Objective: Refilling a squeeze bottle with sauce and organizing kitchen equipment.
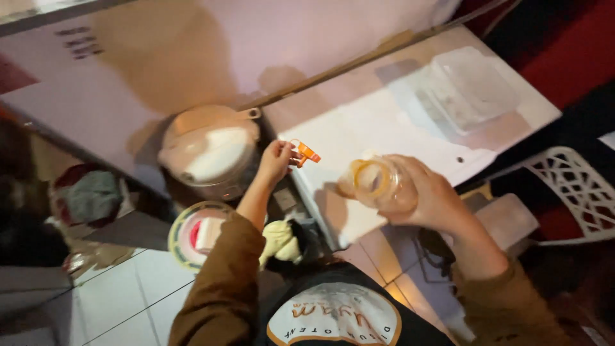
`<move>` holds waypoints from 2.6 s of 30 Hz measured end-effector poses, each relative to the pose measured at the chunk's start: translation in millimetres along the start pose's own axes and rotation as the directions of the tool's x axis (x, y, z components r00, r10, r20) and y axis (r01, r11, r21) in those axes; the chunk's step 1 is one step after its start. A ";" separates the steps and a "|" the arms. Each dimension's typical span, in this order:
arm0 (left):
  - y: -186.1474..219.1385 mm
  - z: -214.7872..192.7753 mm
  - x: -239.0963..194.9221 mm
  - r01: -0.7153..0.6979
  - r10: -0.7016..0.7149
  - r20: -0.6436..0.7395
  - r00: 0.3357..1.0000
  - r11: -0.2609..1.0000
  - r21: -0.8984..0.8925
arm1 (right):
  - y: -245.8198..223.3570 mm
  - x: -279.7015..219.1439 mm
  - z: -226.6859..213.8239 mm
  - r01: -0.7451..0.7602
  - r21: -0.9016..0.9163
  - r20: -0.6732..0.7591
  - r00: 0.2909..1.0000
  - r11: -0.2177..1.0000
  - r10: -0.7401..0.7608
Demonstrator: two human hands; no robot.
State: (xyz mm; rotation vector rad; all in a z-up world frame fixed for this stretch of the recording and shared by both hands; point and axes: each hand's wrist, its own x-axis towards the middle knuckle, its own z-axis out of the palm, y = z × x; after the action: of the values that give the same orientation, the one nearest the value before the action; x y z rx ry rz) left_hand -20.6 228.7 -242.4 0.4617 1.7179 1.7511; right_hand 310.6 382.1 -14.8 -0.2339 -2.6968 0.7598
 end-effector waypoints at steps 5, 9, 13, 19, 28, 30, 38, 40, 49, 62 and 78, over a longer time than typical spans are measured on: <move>-92.5 64.0 57.7 -0.001 0.020 -0.155 0.988 0.993 0.122 | 102.4 22.3 -6.4 0.144 -0.504 0.018 0.988 0.851 -0.157; -96.0 88.6 44.7 0.049 0.051 -0.242 0.969 0.919 0.391 | 156.0 44.0 -2.2 0.186 -0.575 0.107 0.982 0.797 -0.153; -71.7 107.1 28.1 0.128 0.027 -0.265 0.964 0.827 0.548 | 166.8 69.8 -3.8 0.354 -0.630 0.082 0.916 0.691 -0.394; -84.0 104.0 20.9 -0.116 0.351 -0.286 0.892 0.788 0.605 | 153.8 100.7 -3.7 0.549 -0.675 0.081 0.719 0.492 -0.691; -44.2 140.0 -60.7 -0.570 0.601 0.015 0.799 0.749 0.338 | 123.8 120.3 -3.8 0.635 -0.662 0.050 0.567 0.398 -0.822; -60.5 151.7 -52.6 -0.559 0.583 0.081 0.809 0.718 0.415 | 111.0 119.7 -7.8 0.652 -0.660 0.084 0.558 0.373 -0.826; -63.6 172.9 -29.5 -0.369 0.376 0.047 0.926 0.868 0.331 | 120.3 127.6 -12.2 0.650 -0.679 0.099 0.541 0.340 -0.835; -47.9 177.4 -33.5 -0.366 0.374 0.039 0.927 0.873 0.322 | 120.5 128.0 -17.4 0.656 -0.665 0.098 0.549 0.355 -0.830; 22.6 176.7 -59.3 -0.309 0.305 0.056 0.951 0.909 0.279 | 119.0 129.4 -37.7 0.601 -0.668 0.101 0.657 0.438 -0.747; 56.7 171.3 -63.2 -0.377 0.382 0.043 0.923 0.876 0.301 | 95.8 144.1 -62.9 0.606 -0.724 0.097 0.563 0.330 -0.821; 63.5 173.1 -74.5 -0.383 0.388 0.046 0.920 0.871 0.309 | 78.6 139.3 -71.0 0.594 -0.751 0.089 0.524 0.289 -0.847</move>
State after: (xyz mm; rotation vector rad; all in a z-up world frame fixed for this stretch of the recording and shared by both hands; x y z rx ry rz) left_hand 134.1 314.6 -151.8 0.9937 2.0335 1.7473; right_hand 211.2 516.2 37.7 0.6720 -2.1861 -0.6138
